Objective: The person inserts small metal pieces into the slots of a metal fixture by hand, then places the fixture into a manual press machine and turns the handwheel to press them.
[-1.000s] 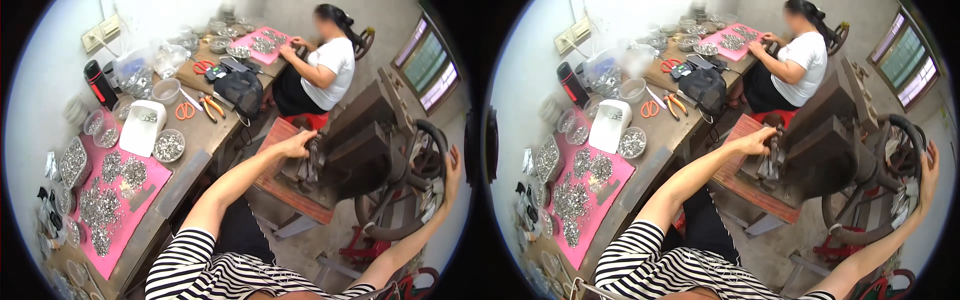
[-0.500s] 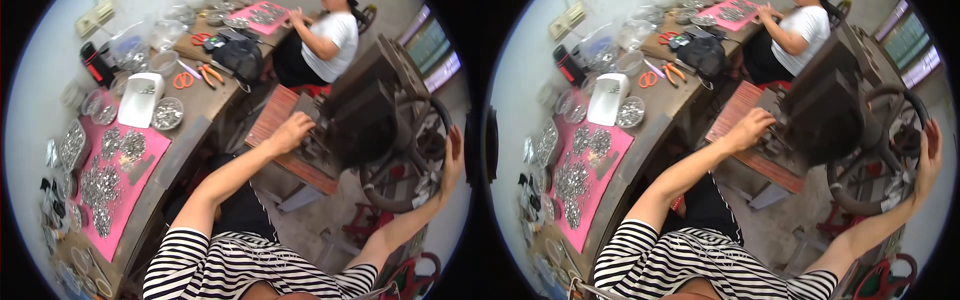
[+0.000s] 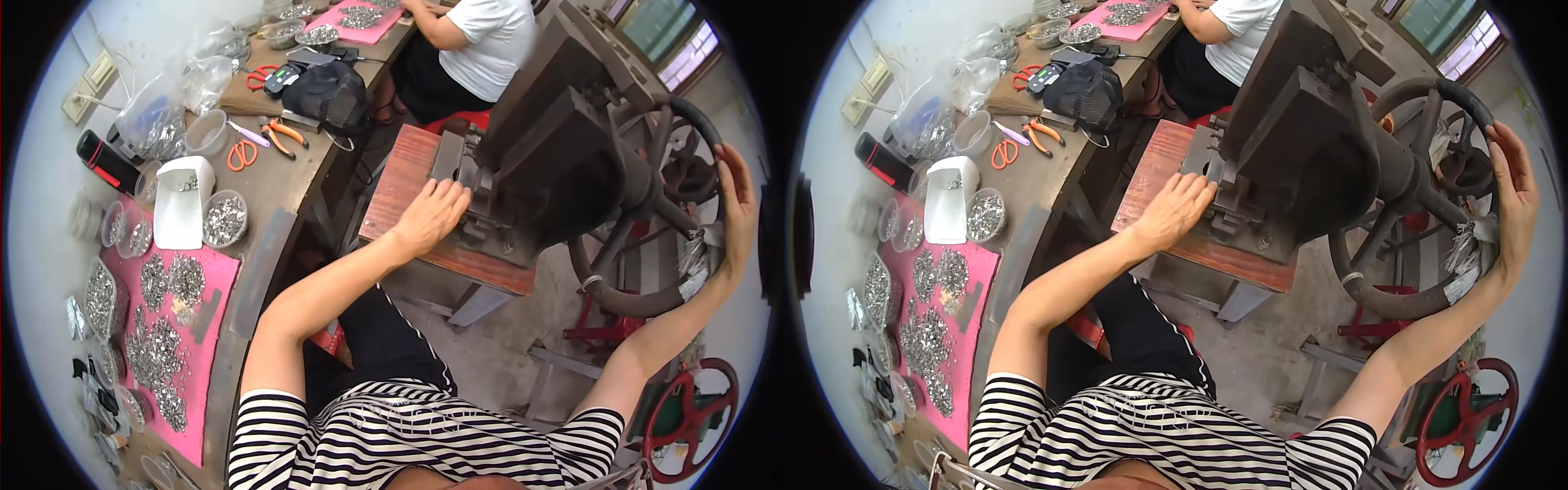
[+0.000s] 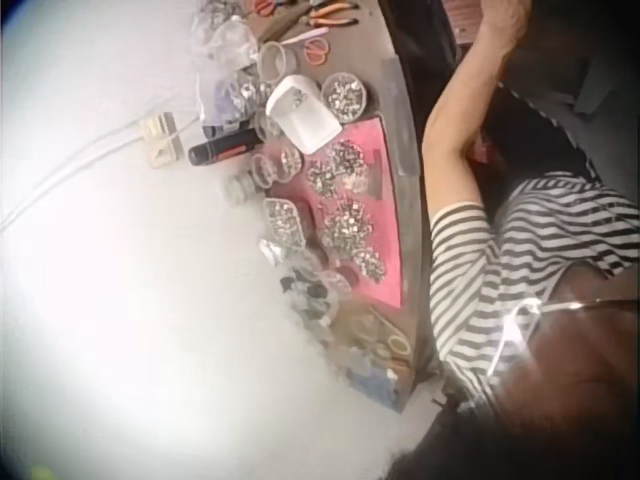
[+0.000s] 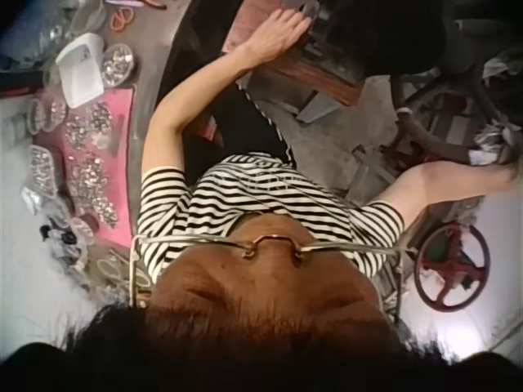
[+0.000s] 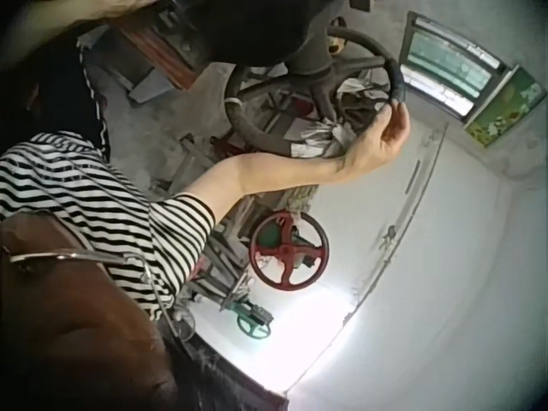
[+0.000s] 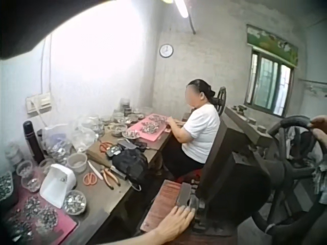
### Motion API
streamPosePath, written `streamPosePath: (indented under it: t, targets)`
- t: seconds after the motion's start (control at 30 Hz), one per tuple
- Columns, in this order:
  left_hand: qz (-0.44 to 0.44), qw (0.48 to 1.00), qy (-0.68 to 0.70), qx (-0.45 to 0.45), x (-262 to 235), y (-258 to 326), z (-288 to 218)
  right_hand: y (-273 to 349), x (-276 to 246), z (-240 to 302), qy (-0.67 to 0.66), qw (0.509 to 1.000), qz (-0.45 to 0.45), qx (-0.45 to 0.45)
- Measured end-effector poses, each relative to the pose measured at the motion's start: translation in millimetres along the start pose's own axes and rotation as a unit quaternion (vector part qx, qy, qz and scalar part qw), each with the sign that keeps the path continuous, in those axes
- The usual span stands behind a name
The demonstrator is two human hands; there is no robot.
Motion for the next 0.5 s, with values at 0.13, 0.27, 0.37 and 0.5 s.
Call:
streamPosePath:
  t: [0.13, 0.27, 0.37, 0.5]
  targets:
    - [-0.067, 0.992, 0.081, 0.070, -4.4, 10.2, 10.0, 3.9, -2.9, -0.3, 0.004, 1.000, -0.010, -0.006]
    - [-0.120, 0.979, 0.160, 0.039, -3.8, 39.2, 17.8, 25.0, 14.9, 29.6, 0.051, 0.991, -0.127, -0.010]
    - [-0.173, 0.961, 0.214, -0.022, -20.3, 75.6, 9.2, 78.5, 62.1, 77.2, -0.033, 0.972, -0.195, -0.126]
    - [-0.278, 0.928, 0.216, -0.122, -65.9, 144.8, -17.6, 147.8, 219.1, 163.7, -0.239, 0.956, 0.074, -0.156]
Point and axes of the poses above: each hand's wrist, its own y-axis away from the middle knuckle, its own x-axis out of the palm, z = x × y, the point moved 5 cm from there along -y, towards the middle knuckle, and after that the axes turned 9 degrees about y, right-handed, at the moved point
